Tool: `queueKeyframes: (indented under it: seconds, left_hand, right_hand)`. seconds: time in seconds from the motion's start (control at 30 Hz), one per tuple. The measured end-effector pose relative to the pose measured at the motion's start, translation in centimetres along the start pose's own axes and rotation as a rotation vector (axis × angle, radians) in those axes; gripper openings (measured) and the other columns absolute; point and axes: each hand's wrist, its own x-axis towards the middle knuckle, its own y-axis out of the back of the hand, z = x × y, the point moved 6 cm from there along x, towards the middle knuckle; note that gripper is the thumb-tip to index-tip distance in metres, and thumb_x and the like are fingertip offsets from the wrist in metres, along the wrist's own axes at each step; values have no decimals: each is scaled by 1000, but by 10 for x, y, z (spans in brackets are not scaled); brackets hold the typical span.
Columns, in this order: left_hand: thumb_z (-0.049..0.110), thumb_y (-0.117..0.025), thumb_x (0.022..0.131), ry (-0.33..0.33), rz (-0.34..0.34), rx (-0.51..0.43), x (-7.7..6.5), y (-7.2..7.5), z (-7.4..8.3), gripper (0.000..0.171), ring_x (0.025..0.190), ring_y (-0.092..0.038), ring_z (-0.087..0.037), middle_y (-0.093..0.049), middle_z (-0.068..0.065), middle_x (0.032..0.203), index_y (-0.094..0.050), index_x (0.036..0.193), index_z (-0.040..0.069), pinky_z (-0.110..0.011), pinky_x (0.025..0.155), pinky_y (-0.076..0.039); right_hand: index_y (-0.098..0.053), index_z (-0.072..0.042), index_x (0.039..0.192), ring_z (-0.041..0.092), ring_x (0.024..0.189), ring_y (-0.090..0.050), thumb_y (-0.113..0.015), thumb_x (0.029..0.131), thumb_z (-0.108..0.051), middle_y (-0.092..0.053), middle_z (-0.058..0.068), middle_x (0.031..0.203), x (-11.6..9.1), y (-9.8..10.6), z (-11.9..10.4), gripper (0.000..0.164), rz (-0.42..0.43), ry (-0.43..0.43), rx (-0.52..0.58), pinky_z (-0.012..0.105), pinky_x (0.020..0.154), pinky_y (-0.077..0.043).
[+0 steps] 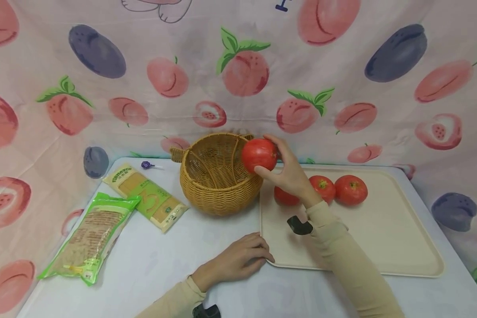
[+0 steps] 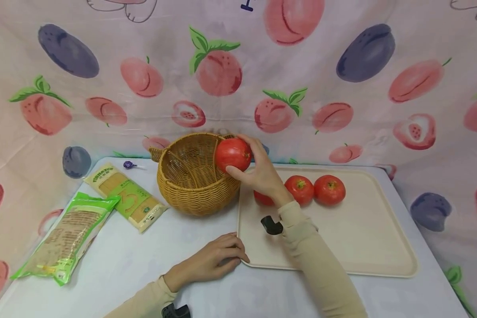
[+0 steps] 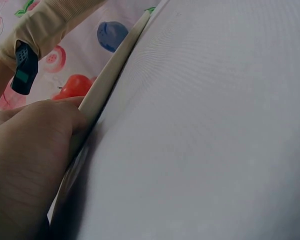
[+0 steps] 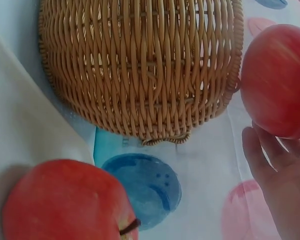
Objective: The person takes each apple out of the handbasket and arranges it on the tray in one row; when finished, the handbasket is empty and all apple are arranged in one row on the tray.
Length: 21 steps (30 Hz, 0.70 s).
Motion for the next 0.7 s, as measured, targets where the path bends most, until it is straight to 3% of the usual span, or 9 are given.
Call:
queueKeyframes:
  seconds: [0.2, 0.7]
  left_hand:
    - [18, -50, 88, 4, -4, 1, 1, 0, 0, 19, 103, -44, 2, -51, 14, 98, -62, 100, 27, -32, 111, -25]
    - [18, -50, 88, 14, 5, -5, 1, 0, 0, 19, 103, -43, 3, -50, 15, 98, -62, 99, 27, -31, 111, -24]
  right_hand:
    - [-31, -24, 134, 15, 109, -43, -68, 75, -18, -39, 2, 127, -7, 6, -21, 70, -14, 21, -6, 40, 88, -45]
    - [-36, -16, 132, 18, 112, -41, -68, 74, -12, -37, 6, 126, -17, 11, -13, 66, -14, 68, -66, 42, 87, -46]
